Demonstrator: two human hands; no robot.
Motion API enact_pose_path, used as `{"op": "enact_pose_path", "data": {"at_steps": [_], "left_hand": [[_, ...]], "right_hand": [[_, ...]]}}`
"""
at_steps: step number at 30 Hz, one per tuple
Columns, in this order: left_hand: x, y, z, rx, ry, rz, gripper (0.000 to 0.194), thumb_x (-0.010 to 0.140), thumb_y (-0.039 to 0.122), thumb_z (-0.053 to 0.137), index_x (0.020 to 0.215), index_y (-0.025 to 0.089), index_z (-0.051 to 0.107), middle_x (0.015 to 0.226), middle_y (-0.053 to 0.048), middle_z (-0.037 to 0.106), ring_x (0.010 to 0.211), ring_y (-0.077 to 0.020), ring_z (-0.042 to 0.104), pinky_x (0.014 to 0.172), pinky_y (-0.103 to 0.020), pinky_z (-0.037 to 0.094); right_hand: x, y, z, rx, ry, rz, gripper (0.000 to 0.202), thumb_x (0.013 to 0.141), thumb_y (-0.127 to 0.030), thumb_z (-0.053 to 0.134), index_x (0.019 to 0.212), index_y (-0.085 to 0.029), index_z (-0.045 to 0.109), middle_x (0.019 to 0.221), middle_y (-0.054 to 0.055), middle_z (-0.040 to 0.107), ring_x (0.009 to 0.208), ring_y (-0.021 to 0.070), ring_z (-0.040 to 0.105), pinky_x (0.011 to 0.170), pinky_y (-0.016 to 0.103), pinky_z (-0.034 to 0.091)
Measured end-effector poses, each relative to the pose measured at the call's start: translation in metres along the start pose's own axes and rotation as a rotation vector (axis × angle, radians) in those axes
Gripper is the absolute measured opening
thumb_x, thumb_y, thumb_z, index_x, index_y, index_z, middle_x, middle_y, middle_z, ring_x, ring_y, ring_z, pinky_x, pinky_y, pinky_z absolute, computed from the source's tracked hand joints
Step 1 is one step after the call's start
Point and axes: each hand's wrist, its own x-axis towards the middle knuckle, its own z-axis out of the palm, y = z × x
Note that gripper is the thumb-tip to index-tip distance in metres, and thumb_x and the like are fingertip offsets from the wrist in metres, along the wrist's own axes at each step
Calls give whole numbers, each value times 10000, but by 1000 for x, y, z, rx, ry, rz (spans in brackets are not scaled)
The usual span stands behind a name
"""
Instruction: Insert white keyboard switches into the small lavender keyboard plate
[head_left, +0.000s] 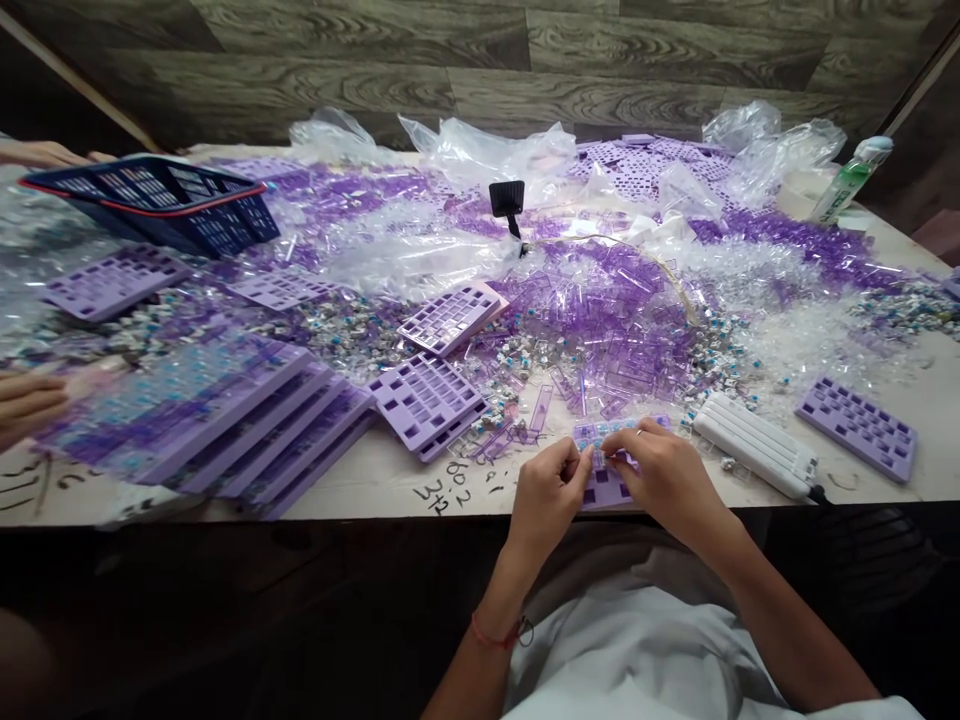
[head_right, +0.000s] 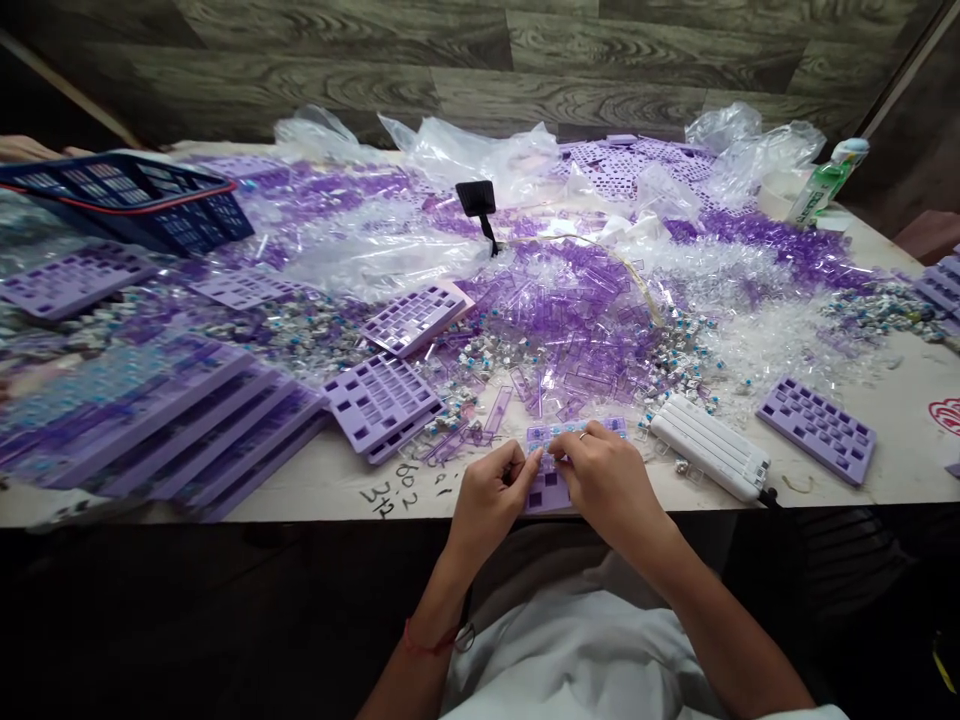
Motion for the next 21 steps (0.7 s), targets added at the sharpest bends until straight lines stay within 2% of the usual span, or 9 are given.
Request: {"op": "enact_pose_path", "data": {"at_steps": [4,6,9,13,16,21], "left_hand": [[1,0,0,4,9,-5,426,942,388,557,612,216,348,543,66,337,520,-101,329,526,-254,276],[1,0,0,4,12,-7,432,941,392,555,614,217,335,548,65,333,525,-101,321,526,-255,272],[1,0,-1,1,13,-2,431,941,391,554,617,217,331,554,65,334,526,-101,315,530,-255,273],[1,-2,0,-8,18,6,428,942,386,561,617,215,343,551,68,330,521,-99,314,539,-248,288],[1,-2,0,-17,34,-1,413,937,376,566,622,216,352,556,70,337,522,-98,320,542,-244,296],[2,-2,-1,-29,69,-23,397,931,373,577,636,219,360,577,67,357,534,-99,338,547,-243,303]], "right_hand": [[7,19,-20,116,104,-11,188,919,-114,643,1017,-250,729,990,40,768,961,211,699,846,324,534],[12,37,-35,70,175,44,218,929,-112,601,1028,-241,745,1004,58,770,959,221,702,863,347,538],[18,63,-50,-100,123,171,245,897,-99,606,1019,-238,767,986,58,774,935,231,708,836,347,536],[23,77,-46,-167,-41,191,288,888,-76,629,1064,-253,773,1056,52,771,974,220,709,831,316,525],[28,73,-39,-158,-64,176,281,911,-93,642,1105,-252,767,1139,62,745,1035,215,692,834,301,517],[33,69,-37,-155,-77,176,204,921,-138,683,1076,-235,773,1136,67,735,1049,219,682,846,312,519]]}}
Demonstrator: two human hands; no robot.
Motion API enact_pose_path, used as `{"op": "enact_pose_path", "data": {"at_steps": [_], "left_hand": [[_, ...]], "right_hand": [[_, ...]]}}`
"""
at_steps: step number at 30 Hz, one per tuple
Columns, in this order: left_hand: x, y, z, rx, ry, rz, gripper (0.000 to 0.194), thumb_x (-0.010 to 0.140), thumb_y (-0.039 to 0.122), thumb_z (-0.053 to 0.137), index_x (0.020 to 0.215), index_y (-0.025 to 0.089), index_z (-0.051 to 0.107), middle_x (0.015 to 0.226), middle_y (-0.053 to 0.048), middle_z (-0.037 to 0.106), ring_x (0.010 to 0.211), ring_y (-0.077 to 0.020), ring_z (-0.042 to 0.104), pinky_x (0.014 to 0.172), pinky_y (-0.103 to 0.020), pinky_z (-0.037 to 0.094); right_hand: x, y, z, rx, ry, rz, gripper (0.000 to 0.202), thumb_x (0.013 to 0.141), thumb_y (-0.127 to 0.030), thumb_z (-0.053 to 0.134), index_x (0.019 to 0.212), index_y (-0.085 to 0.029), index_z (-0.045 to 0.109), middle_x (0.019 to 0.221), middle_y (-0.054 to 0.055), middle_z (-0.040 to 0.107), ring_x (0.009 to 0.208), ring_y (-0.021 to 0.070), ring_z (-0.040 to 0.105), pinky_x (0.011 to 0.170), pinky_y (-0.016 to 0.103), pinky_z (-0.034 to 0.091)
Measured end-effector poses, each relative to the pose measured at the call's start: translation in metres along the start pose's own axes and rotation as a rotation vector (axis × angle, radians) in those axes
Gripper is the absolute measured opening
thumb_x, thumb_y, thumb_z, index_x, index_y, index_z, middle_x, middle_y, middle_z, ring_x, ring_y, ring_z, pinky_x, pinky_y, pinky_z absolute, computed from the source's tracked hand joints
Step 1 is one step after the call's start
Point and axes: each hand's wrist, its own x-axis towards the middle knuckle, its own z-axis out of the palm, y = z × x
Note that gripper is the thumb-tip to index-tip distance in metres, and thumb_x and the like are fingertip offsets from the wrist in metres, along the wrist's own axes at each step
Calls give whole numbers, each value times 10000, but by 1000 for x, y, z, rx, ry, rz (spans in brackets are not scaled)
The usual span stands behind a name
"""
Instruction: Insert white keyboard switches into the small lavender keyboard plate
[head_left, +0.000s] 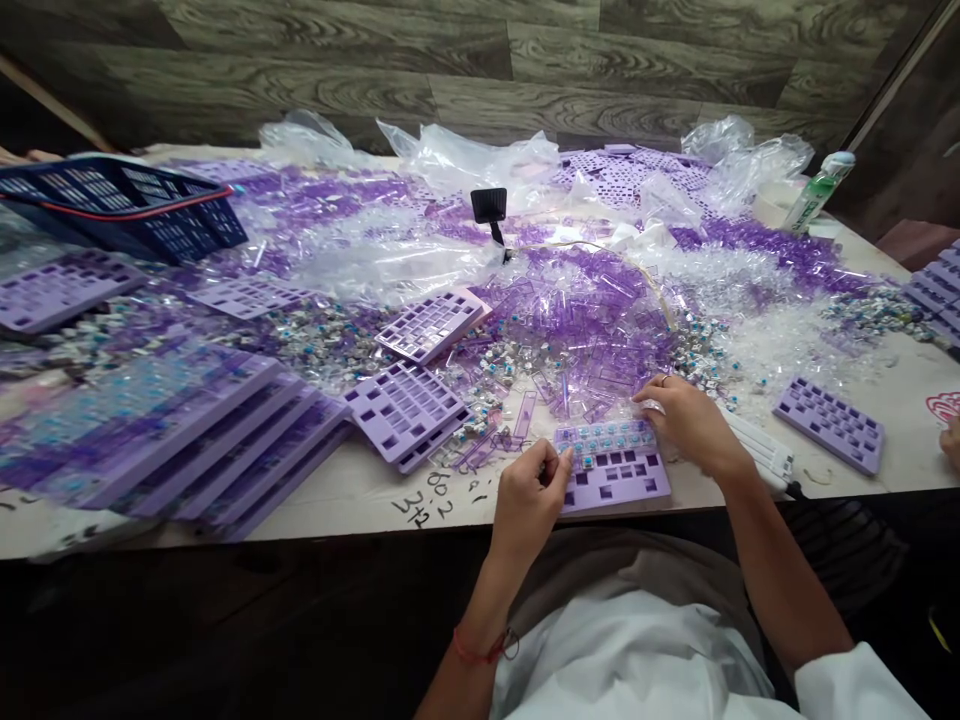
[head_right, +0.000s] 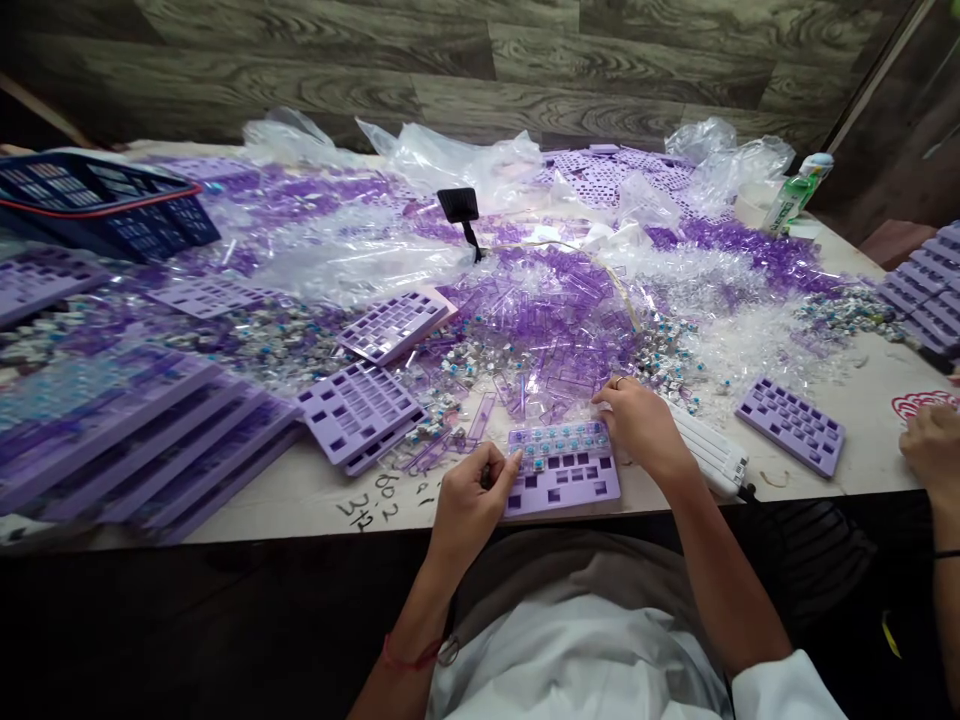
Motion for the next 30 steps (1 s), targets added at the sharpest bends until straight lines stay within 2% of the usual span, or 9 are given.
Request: {"op": "enact_pose_path", "data": {"at_steps": [6,10,13,17,21,25,30], "left_hand": [[1,-1,0,-11,-14,0,389,928,371,582,638,217,372,580,68,358,542,-100,350,557,-243,307],[1,0,0,-14,-32,1,389,932,373,572,642,217,365,580,70,350,543,-99,344,561,-244,303],[1,2,0,-12,-53,7,393,938,374,566,646,218,354,583,71,345,544,-98,339,561,-244,299],[2,3,0,-16,-64,22,385,942,366,566,648,217,367,574,73,350,534,-98,336,557,-244,296],[2,2,0,-22,-63,36,380,942,358,562,646,217,371,570,73,355,529,-97,342,557,-244,299],[1,3,0,-23,-78,30,354,931,358,574,658,215,400,578,71,388,529,-96,369,558,-241,309],[0,5,-1,-12,-96,21,316,889,330,610,668,215,416,593,68,410,540,-96,396,559,-237,318]], "right_hand": [[-1,9,2,118,47,-17,214,915,-113,647,1045,-222,777,1061,65,758,1007,215,696,912,353,526],[-4,7,-3,341,157,-128,170,903,-167,665,1014,-224,779,1050,56,741,975,204,709,908,353,554],[-11,-3,-3,439,219,-223,158,909,-228,684,1030,-227,787,1039,70,714,967,207,706,867,342,580],[-27,-26,9,526,190,-309,236,960,-209,622,1150,-243,758,1079,77,717,1018,202,707,911,338,584],[-39,-41,24,571,143,-302,327,972,-180,617,1283,-265,675,1127,60,745,1029,190,719,910,318,585],[-42,-43,36,585,175,-290,328,944,-154,649,1258,-250,658,1066,51,762,957,183,735,868,308,593],[-41,-42,41,564,146,-291,361,930,-120,648,1266,-250,639,1057,46,777,959,189,742,890,333,589]]}}
